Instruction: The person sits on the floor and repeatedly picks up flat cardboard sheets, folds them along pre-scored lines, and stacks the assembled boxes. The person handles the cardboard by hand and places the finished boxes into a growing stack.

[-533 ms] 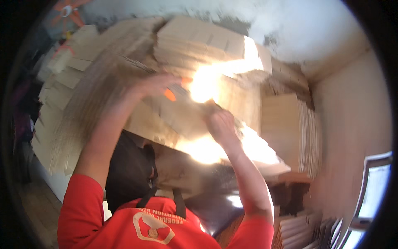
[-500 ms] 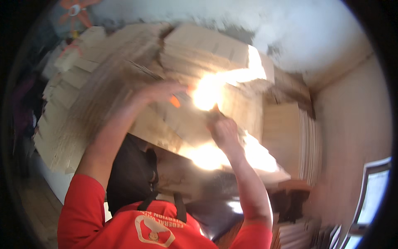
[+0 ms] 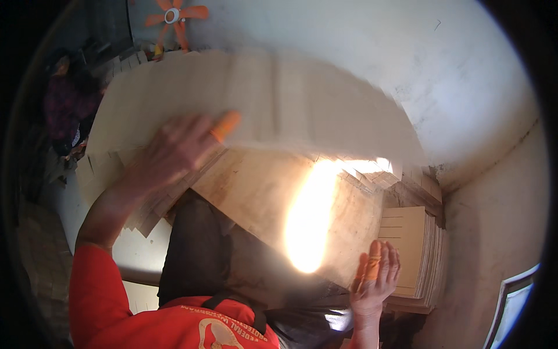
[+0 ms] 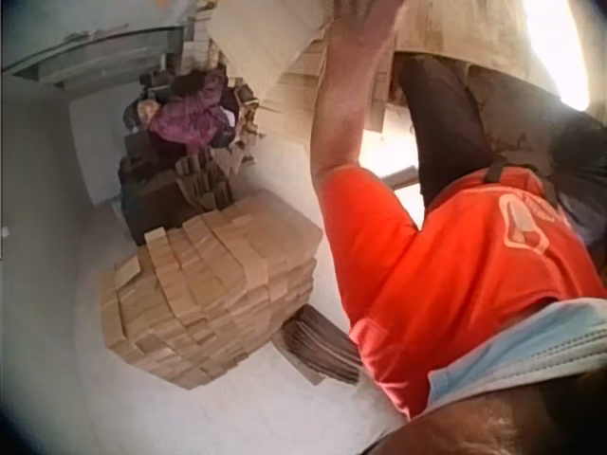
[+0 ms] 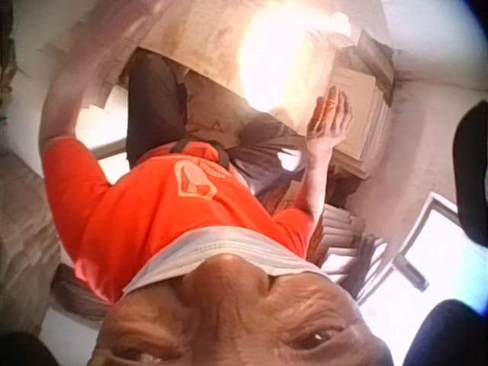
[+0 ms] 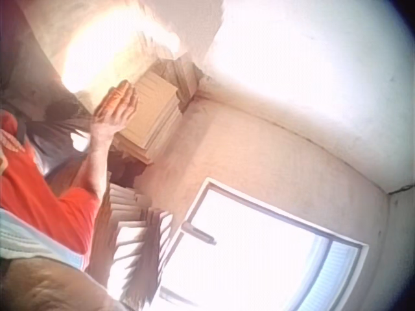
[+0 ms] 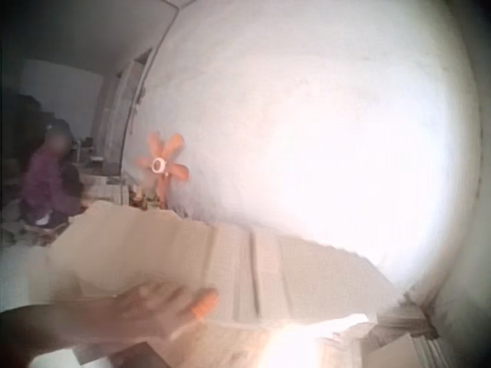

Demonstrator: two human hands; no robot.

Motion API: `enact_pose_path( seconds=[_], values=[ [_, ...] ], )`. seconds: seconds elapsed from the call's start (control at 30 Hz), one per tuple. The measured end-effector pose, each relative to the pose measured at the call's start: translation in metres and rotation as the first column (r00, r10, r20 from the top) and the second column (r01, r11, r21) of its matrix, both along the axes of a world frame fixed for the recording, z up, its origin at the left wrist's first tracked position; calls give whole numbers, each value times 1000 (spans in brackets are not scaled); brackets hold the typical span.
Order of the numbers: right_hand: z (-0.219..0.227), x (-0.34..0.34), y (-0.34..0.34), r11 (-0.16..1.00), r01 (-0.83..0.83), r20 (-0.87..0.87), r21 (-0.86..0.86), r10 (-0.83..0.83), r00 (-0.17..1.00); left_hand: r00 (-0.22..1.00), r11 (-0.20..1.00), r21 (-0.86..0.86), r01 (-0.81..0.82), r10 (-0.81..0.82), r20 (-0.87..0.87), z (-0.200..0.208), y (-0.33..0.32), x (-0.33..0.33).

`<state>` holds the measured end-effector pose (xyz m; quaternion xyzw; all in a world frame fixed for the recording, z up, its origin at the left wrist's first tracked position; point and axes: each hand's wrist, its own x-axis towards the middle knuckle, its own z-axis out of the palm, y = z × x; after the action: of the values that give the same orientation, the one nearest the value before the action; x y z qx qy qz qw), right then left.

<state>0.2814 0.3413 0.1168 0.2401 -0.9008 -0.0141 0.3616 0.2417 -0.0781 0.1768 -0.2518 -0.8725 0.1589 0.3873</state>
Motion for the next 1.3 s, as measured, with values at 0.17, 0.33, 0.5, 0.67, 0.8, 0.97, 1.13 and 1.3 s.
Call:
enact_pose_path(
  seconds=[0.17,0.33,0.5,0.67,0.8,0.97,1.13,1.3],
  values=[
    [-65,-12,93,977,214,69,6,-214,974,791,792,143,-594,543,280,-66,-99,-19],
    [-118,10,190,839,519,113,164,-539,835,477,468,239,-851,497,725,-93,-124,-39],
    [-110,10,228,881,474,87,9,-473,877,614,724,135,-676,453,646,-116,-188,-44],
    [-117,-21,264,748,664,131,-18,-656,743,561,773,82,-629,378,736,-49,-159,-39],
    [-110,-43,251,554,831,294,46,-802,519,443,715,38,-698,390,807,-29,-53,-30],
    [-126,-53,281,543,831,341,121,-809,479,579,940,101,-327,114,808,-77,17,-6],
    [-127,-65,326,543,839,436,13,-759,484,515,954,134,-267,24,857,-131,39,-7],
    [-82,-70,311,446,693,368,-567,-615,697,545,946,227,-231,-67,835,-148,50,-17]
  ],
)
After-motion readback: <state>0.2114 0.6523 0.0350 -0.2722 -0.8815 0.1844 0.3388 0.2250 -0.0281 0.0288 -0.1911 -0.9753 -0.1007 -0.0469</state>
